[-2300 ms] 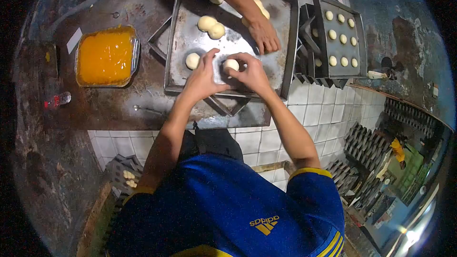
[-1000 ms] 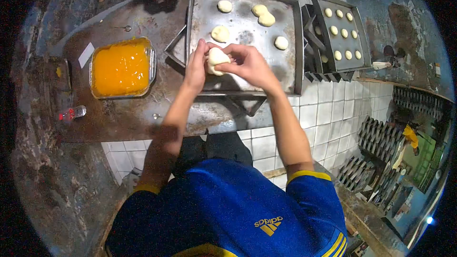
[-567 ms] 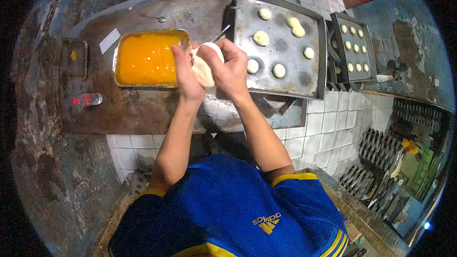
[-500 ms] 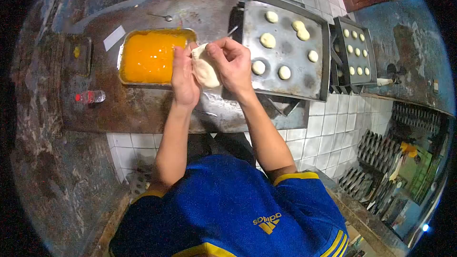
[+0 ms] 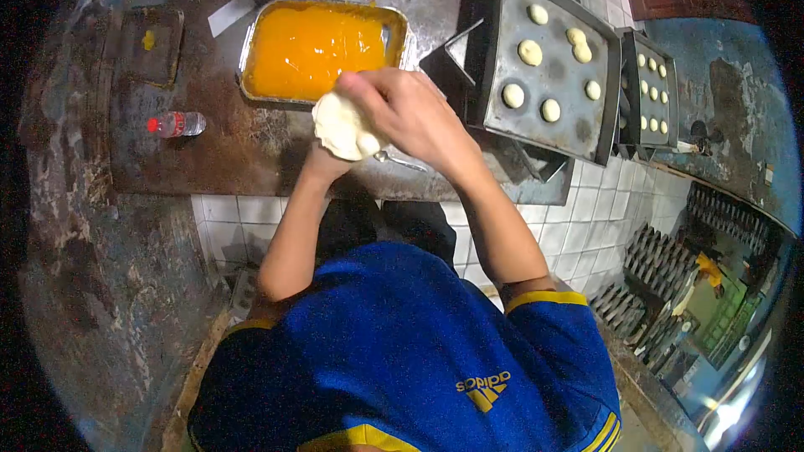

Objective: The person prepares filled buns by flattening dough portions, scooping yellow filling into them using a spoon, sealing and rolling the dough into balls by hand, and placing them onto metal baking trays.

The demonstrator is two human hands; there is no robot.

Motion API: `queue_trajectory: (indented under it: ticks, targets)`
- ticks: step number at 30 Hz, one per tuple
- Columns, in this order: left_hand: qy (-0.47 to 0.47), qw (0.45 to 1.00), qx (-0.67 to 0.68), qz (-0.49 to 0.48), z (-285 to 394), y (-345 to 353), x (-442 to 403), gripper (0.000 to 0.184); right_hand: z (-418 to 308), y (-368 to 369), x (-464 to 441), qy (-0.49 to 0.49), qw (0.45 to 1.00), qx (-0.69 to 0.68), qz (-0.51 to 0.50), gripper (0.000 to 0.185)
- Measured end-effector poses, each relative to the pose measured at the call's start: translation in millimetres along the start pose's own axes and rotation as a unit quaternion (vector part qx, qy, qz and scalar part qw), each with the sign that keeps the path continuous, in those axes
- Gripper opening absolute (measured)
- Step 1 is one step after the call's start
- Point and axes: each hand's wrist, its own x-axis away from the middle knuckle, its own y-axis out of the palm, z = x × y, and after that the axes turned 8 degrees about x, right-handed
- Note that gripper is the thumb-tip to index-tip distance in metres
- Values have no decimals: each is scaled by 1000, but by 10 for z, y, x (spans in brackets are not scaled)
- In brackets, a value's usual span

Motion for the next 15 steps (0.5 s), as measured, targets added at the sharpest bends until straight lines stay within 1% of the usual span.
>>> queue_trajectory:
  ticks: [1, 2, 4, 5, 6, 7, 8, 9, 10, 11, 12, 13, 14, 15]
  targets:
    - [-85, 994, -56, -34, -114, -198, 138, 54, 221, 146, -32, 133, 991, -20, -25, 44]
    - [-104, 994, -28, -33, -118, -285, 143, 54, 497, 327, -54, 262, 963, -39, -49, 47]
    - [-73, 989, -129, -22, -181, -550, 257, 55, 1410, 1006, 102, 226, 966, 97, -80, 52]
    - [-77, 988, -129, -22, -214, -681, 326, 55, 1896, 1432, 367, 185, 944, 257, -94, 48]
    - [-100, 975, -199, -25, -245, -815, 392, 55, 2317, 1818, 669, 137, 896, 408, -105, 44]
    - [-123, 955, -268, -29, -249, -930, 435, 55, 2658, 2136, 925, 118, 904, 405, -71, 37]
    - [-124, 954, -271, -28, -201, -1027, 430, 55, 2858, 2290, 1062, 96, 910, 402, -35, 30]
    - [-150, 941, -304, 11, -118, -1118, 408, 56, 2856, 2221, 1070, 92, 911, 399, -35, 30]
    - [-179, 924, -335, 48, -73, -1219, 428, 56, 2781, 2119, 1080, 66, 920, 381, -58, 26]
    - [-184, 922, -337, 45, -77, -1318, 485, 56, 2686, 2064, 1099, 43, 928, 361, -80, 27]
    - [-208, 924, -305, 98, -118, -1421, 551, 57, 2628, 2025, 1019, 46, 929, 357, -81, 27]
    - [-227, 923, -271, 154, -151, -1511, 567, 58, 2638, 1937, 805, 8, 957, 291, -4, 25]
    - [-228, 922, -272, 155, -148, -1587, 574, 58, 2631, 1826, 576, -30, 972, 220, 72, 23]
    - [-228, 917, -295, 141, -128, -1654, 590, 56, 2495, 1646, 258, 17, 976, 212, 44, 23]
